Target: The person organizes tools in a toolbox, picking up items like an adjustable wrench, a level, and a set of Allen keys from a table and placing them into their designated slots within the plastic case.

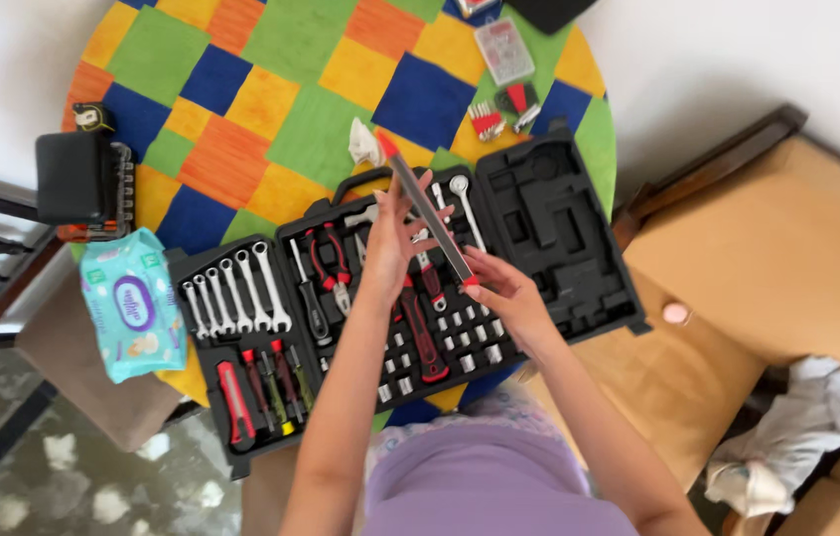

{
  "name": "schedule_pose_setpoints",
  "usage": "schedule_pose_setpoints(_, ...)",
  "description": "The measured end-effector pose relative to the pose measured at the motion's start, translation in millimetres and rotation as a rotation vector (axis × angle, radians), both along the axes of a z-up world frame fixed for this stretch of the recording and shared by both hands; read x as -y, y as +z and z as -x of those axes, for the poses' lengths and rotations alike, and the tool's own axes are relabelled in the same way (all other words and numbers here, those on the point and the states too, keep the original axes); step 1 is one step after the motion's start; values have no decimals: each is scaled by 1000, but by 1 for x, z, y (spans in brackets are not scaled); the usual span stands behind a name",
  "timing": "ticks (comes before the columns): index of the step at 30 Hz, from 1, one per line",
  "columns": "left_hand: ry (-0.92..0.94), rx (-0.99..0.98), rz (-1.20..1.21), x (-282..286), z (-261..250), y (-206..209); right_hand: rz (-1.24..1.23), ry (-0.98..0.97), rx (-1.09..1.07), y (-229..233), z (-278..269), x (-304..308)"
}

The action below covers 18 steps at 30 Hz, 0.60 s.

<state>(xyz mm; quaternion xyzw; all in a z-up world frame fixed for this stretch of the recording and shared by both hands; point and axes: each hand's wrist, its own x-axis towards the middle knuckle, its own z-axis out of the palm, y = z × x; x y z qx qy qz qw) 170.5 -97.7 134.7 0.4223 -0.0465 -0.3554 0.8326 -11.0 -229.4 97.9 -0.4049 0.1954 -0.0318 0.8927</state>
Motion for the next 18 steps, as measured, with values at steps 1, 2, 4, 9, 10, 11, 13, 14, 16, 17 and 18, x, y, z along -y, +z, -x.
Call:
schedule_pose_setpoints(1,-16,-2,-13,-9,4,-4,236,37,-38,-1,11,-8)
schedule_pose_setpoints(2,0,3,-88,-11,10,-10,487,69,-80,-1,21,-8)
schedule_pose_setpoints(4,2,3,-161,-17,19,-28,535,38,-98,-9,36,-18)
schedule_pose_setpoints(9,-40,15,-231,-23,32,-54,641,-29,-72,-39,73,-30)
schedule_pose_setpoints(10,-44,11,-231,-20,35,-53,538,-45,-164,-43,77,-28)
schedule_pose_setpoints(11,-42,-4,-222,-15,35,-50,433,-62,-255,-46,82,-25)
schedule_pose_setpoints(13,-33,-20,-206,5,30,-46,417,-111,-202,-44,89,-8)
schedule_pose_setpoints(14,-73,8,-223,14,25,-45,390,-158,-152,-42,94,-2)
schedule_pose_setpoints(16,-108,32,-240,32,17,-46,406,-175,-179,-39,101,14)
schedule_pose_setpoints(17,-132,18,-254,41,12,-48,424,-198,-201,-39,104,22)
schedule_pose_setpoints(18,-155,12,-266,51,4,-51,426,-194,-195,-42,104,30)
